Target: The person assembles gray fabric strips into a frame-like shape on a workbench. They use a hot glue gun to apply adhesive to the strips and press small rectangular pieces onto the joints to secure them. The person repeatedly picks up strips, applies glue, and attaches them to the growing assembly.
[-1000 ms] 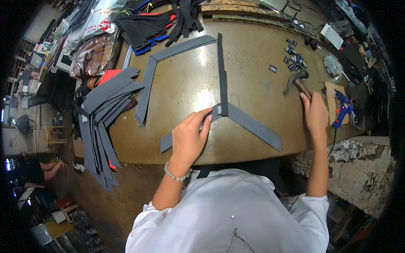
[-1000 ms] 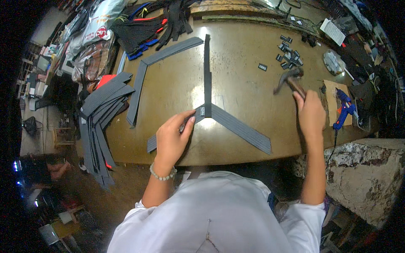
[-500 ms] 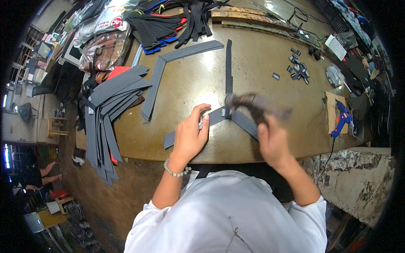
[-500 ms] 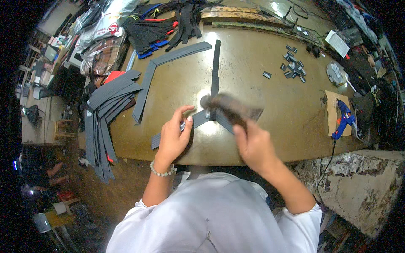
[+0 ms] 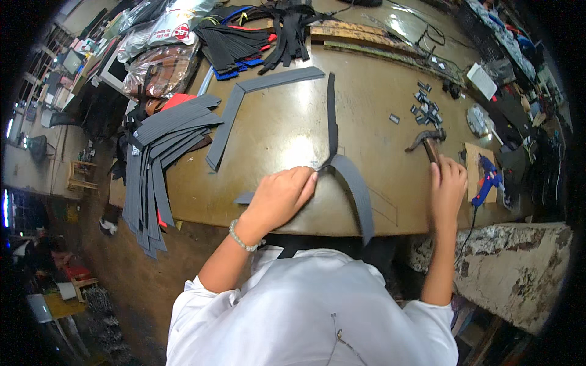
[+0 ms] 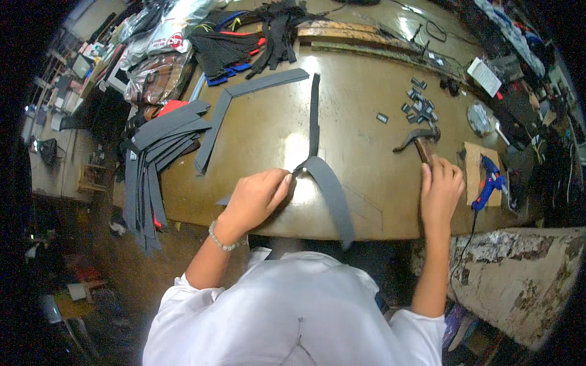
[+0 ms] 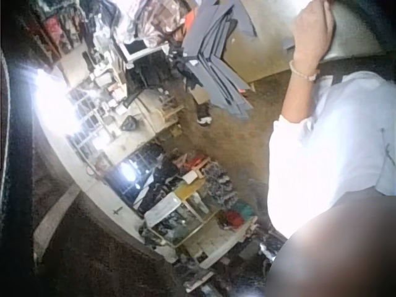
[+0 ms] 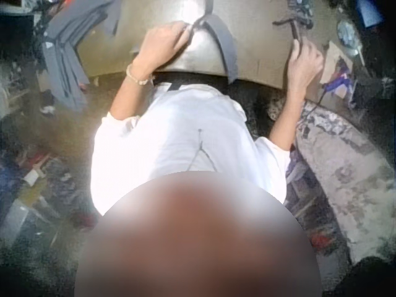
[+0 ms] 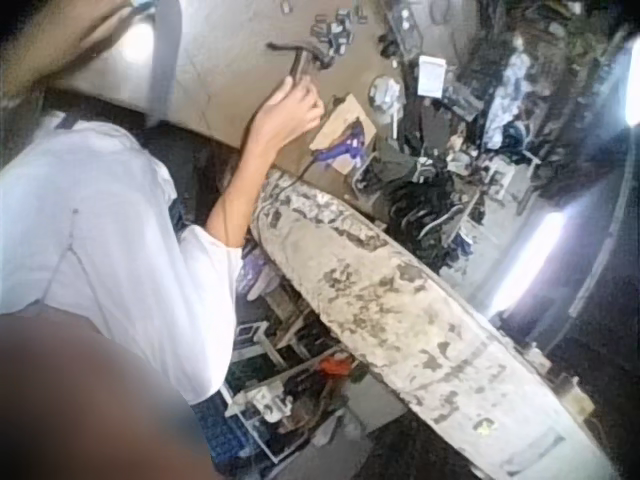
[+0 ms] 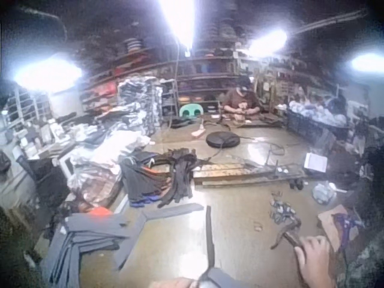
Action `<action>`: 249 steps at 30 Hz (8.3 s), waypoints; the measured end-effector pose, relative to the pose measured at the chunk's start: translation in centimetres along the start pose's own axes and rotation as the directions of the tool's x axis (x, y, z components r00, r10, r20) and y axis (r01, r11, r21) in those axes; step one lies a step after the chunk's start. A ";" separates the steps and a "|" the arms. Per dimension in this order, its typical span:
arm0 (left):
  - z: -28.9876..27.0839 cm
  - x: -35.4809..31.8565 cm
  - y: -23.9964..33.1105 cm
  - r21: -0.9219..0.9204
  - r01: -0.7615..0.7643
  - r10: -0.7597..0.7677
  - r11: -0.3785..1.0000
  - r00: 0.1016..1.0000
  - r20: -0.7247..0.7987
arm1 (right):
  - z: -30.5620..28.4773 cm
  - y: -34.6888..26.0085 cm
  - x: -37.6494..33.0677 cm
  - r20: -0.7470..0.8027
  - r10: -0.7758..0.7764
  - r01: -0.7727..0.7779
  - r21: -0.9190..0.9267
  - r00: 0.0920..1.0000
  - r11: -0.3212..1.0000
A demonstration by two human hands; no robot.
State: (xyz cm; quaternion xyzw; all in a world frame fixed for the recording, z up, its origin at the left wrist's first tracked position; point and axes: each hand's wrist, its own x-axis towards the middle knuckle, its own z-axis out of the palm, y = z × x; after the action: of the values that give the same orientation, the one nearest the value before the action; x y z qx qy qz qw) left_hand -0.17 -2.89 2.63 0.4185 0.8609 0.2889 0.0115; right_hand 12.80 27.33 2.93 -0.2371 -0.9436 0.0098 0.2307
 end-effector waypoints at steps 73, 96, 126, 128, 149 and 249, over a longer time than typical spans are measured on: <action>3.5 0.4 -0.2 -0.067 0.145 -0.156 0.987 0.966 -0.208 | -0.9 -6.1 4.4 0.326 -0.408 0.055 0.721 0.853 0.691; 3.4 0.4 -0.9 -0.208 0.047 -0.124 0.977 0.919 -0.374 | 0.3 2.7 0.3 0.348 -0.005 -0.301 0.819 0.938 0.488; 3.8 -0.3 1.9 -0.914 0.243 -0.496 0.326 0.867 0.053 | 1.3 -13.5 -2.5 0.540 -0.040 -0.517 0.778 0.840 -0.356; 3.8 -0.4 1.9 -0.859 0.282 -0.534 0.427 0.846 0.012 | 1.5 -13.8 -3.1 0.443 0.101 -0.419 0.888 0.891 -0.190; 1.0 -0.1 3.4 -0.640 0.145 -0.240 0.755 0.969 -0.064 | -0.6 -9.7 -1.0 0.373 -0.432 -0.424 0.905 0.821 -0.024; 2.7 1.4 1.2 -0.005 0.172 -0.172 0.985 0.983 -0.063 | 7.4 -4.5 5.6 -0.186 0.066 0.050 0.559 0.980 0.828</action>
State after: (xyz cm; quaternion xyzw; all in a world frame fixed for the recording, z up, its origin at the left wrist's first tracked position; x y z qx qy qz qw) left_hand 0.53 0.03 1.30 0.3332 0.8939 0.2997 0.0092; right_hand 3.17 26.59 -0.68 -0.1626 -0.8706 0.2636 0.3824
